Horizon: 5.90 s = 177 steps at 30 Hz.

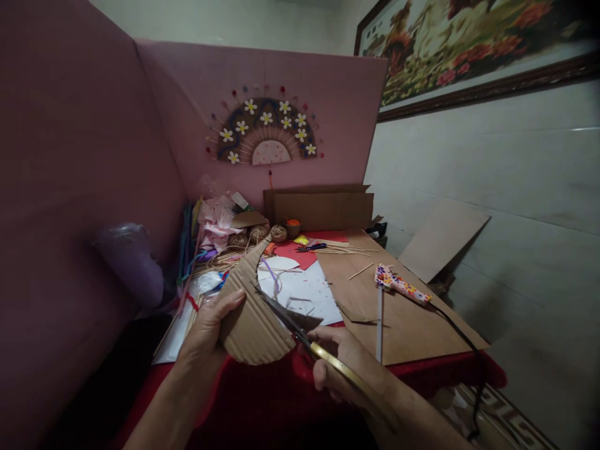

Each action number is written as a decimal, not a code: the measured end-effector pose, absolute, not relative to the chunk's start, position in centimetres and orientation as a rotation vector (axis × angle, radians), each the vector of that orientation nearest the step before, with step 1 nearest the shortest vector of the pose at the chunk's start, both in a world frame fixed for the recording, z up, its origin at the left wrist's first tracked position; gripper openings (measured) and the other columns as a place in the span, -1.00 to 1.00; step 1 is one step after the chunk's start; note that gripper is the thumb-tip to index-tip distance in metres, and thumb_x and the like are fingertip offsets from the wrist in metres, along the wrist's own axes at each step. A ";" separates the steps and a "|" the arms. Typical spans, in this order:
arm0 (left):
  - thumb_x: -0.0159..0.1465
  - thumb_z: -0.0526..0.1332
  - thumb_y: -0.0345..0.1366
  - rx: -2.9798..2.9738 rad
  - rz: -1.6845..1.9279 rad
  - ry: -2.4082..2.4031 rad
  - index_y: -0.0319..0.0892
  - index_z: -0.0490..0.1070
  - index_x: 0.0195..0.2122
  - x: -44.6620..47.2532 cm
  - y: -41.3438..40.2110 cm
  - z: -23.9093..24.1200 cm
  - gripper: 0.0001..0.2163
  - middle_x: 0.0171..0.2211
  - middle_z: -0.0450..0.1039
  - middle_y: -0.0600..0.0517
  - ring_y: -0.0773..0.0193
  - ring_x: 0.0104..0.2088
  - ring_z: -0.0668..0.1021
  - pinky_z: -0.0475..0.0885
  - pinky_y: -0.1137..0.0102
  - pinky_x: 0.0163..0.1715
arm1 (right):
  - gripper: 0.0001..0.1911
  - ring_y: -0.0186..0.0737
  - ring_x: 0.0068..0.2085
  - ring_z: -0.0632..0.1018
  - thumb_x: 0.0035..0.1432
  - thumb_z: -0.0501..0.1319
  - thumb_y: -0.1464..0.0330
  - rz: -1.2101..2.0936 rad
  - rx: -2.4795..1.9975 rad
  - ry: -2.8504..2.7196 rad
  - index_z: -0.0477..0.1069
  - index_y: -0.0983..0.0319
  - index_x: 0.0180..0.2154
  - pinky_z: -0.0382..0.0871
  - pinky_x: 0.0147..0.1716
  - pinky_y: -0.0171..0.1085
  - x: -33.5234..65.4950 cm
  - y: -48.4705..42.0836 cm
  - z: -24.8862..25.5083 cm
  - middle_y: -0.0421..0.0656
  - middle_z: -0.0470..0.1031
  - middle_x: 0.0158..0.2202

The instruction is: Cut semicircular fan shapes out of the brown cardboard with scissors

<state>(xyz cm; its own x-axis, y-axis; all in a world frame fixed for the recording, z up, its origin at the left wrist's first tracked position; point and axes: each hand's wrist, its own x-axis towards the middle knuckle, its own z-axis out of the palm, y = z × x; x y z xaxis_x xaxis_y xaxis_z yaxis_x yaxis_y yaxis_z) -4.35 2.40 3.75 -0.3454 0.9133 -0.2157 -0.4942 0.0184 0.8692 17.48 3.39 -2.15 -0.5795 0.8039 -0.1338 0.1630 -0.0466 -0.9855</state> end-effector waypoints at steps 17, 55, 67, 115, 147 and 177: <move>-0.10 0.41 -0.34 0.621 1.509 1.117 -0.28 0.50 -0.26 -2.3 1.0 3.7 -0.67 -0.44 0.60 -0.08 0.17 -0.51 0.60 0.49 0.42 -0.53 | -0.19 -0.47 -0.69 0.25 -0.26 0.25 -0.25 1.799 -0.844 -1.641 0.36 0.31 -0.22 0.13 -0.75 -0.47 16.7 1.7 -1.1 -0.27 0.33 -0.60; -0.07 0.41 -0.34 0.776 1.423 1.017 -0.25 0.52 -0.26 -4.2 4.8 4.2 -0.70 -0.42 0.60 -0.07 0.19 -0.49 0.60 0.49 0.41 -0.47 | -0.92 -0.33 -0.43 0.32 -0.02 0.13 0.53 1.173 -0.842 -1.844 0.36 0.30 -0.43 0.14 -0.48 -0.40 13.5 3.7 0.0 -0.23 0.37 -0.48; -0.10 0.41 -0.35 0.709 1.417 1.013 -0.27 0.49 -0.16 -3.6 4.4 4.4 -0.58 -0.38 0.61 -0.09 0.15 -0.47 0.61 0.49 0.39 -0.48 | -0.71 -0.21 -0.35 0.48 -0.05 0.14 0.54 1.129 -0.884 -1.901 0.41 0.32 -0.21 0.31 -0.38 -0.35 13.8 3.6 0.7 -0.11 0.51 -0.34; -0.10 0.43 -0.32 0.728 1.330 0.905 -0.26 0.54 -0.36 -3.7 3.0 3.6 -0.74 -0.50 0.58 -0.06 0.23 -0.55 0.57 0.46 0.42 -0.50 | -0.75 -0.08 -0.34 0.54 -0.08 0.29 0.34 1.131 -0.705 -1.772 0.53 0.23 -0.27 0.39 -0.33 -0.26 12.9 5.0 -0.5 -0.12 0.57 -0.38; 0.01 0.31 -0.51 0.363 1.567 0.856 -0.27 0.52 -0.38 -3.6 4.0 3.2 -0.87 -0.49 0.58 -0.01 0.22 -0.49 0.60 0.56 0.36 -0.34 | -0.50 -0.27 -0.24 0.47 0.01 0.37 0.22 1.274 -0.600 -1.331 0.27 0.10 -0.03 0.41 -0.26 -0.33 14.2 1.6 1.6 -0.20 0.40 -0.23; -0.01 0.39 -0.32 1.367 0.978 1.002 -0.25 0.58 -0.35 -1.8 2.2 5.5 -0.81 -0.50 0.50 0.01 0.29 -0.51 0.46 0.31 0.50 -0.54 | -0.56 -0.29 -0.36 0.45 -0.10 0.35 0.39 1.238 -0.658 -1.429 0.38 0.15 -0.11 0.37 -0.39 -0.36 15.7 3.4 4.2 -0.26 0.42 -0.36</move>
<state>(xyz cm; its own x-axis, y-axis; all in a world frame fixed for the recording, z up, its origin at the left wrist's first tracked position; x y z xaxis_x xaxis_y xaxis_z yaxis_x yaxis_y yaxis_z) -1.83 2.22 5.48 0.2952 0.9554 0.0060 0.0294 -0.0154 0.9994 15.74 3.39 4.23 -0.2645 0.8944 0.3606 -0.2291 0.3050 -0.9244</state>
